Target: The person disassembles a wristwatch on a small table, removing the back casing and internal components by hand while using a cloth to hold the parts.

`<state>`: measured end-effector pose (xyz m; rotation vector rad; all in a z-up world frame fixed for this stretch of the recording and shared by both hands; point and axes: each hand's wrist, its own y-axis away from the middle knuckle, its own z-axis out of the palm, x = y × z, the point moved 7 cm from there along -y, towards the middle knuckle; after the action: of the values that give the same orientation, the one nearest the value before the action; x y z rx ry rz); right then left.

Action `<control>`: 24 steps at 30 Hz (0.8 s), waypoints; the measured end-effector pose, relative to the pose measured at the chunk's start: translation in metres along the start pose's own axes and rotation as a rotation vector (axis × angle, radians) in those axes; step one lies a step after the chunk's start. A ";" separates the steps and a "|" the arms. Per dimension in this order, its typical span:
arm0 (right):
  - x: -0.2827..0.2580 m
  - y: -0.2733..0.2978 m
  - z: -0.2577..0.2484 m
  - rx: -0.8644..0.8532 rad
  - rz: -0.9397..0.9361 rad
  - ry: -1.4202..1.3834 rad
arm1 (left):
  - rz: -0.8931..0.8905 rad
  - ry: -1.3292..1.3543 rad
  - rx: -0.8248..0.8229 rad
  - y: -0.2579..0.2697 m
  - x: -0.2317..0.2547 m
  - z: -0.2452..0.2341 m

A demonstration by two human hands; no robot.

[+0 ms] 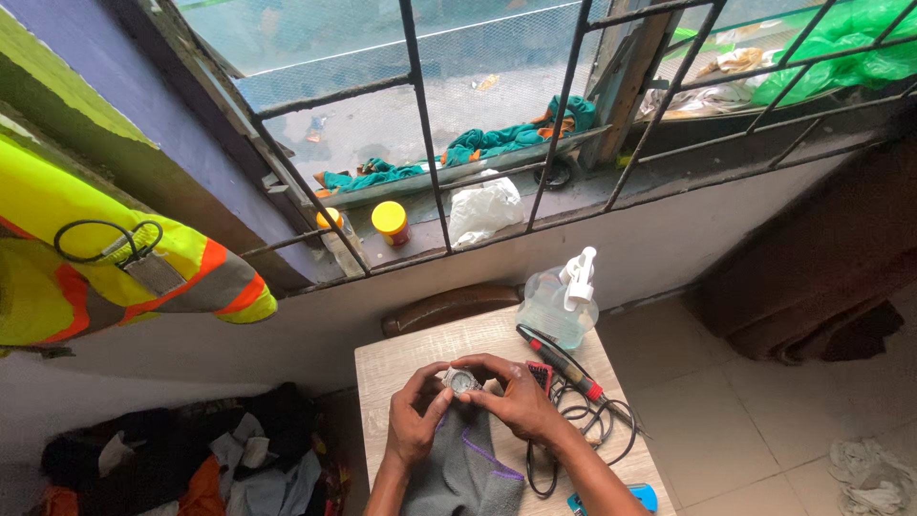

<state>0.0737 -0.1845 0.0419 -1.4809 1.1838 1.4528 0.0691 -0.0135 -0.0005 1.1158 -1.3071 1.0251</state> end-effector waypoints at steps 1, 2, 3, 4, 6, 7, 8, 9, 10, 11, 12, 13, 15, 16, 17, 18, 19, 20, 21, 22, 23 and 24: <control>0.000 0.000 0.000 0.000 0.021 -0.009 | -0.013 -0.017 0.003 0.000 0.000 0.000; 0.001 0.000 0.000 0.000 0.043 -0.017 | -0.026 -0.034 0.005 0.000 0.000 0.001; 0.002 0.001 0.000 0.000 0.065 -0.026 | -0.039 -0.051 0.008 0.000 0.001 0.001; 0.000 0.000 0.000 0.003 0.057 -0.018 | -0.021 -0.040 0.005 0.000 0.003 0.002; -0.001 0.001 -0.001 0.008 0.040 -0.001 | 0.016 -0.019 -0.001 0.001 0.009 0.002; -0.002 0.001 -0.001 0.008 0.030 -0.001 | 0.018 -0.005 -0.006 0.001 0.010 0.003; -0.002 0.000 -0.001 0.009 0.019 -0.001 | 0.022 0.010 -0.013 0.001 0.011 0.003; -0.002 0.000 -0.001 0.010 0.008 -0.001 | 0.025 0.024 -0.019 0.001 0.011 0.004; 0.000 0.000 -0.001 0.012 0.008 -0.014 | 0.034 0.018 -0.015 0.001 0.011 0.004; 0.001 0.000 -0.001 0.013 0.008 -0.027 | 0.042 0.012 -0.011 0.002 0.010 0.003; 0.002 0.000 -0.001 0.013 0.007 -0.041 | 0.051 0.006 -0.006 0.003 0.007 0.002; 0.003 0.000 -0.001 0.019 -0.003 -0.053 | 0.035 0.024 0.016 0.003 0.001 0.000; 0.005 0.000 -0.001 0.031 -0.024 -0.076 | 0.005 0.059 0.061 0.004 -0.015 -0.004; 0.008 -0.001 -0.001 0.030 -0.012 -0.091 | -0.012 0.138 0.075 0.004 -0.024 -0.006; 0.010 -0.001 -0.001 0.028 0.000 -0.105 | -0.030 0.217 0.090 0.003 -0.033 -0.008; 0.013 -0.001 -0.002 0.027 0.013 -0.121 | -0.048 0.296 0.102 0.003 -0.041 -0.009; 0.014 -0.002 -0.003 0.037 -0.007 -0.115 | 0.006 0.273 0.115 0.001 -0.041 -0.011; 0.015 -0.002 -0.003 0.045 -0.024 -0.111 | 0.059 0.249 0.129 0.001 -0.039 -0.013; 0.016 -0.002 -0.003 0.054 -0.042 -0.107 | 0.111 0.224 0.142 0.000 -0.034 -0.015; 0.017 -0.002 -0.003 0.060 -0.041 -0.112 | 0.103 0.230 0.160 -0.001 -0.032 -0.014; 0.018 -0.003 -0.003 0.066 -0.041 -0.117 | 0.095 0.235 0.179 -0.001 -0.029 -0.013; 0.019 -0.003 -0.003 0.072 -0.040 -0.121 | 0.087 0.241 0.198 -0.001 -0.025 -0.013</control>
<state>0.0759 -0.1891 0.0234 -1.3415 1.1146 1.4373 0.0718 -0.0001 -0.0245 1.0508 -1.0859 1.3334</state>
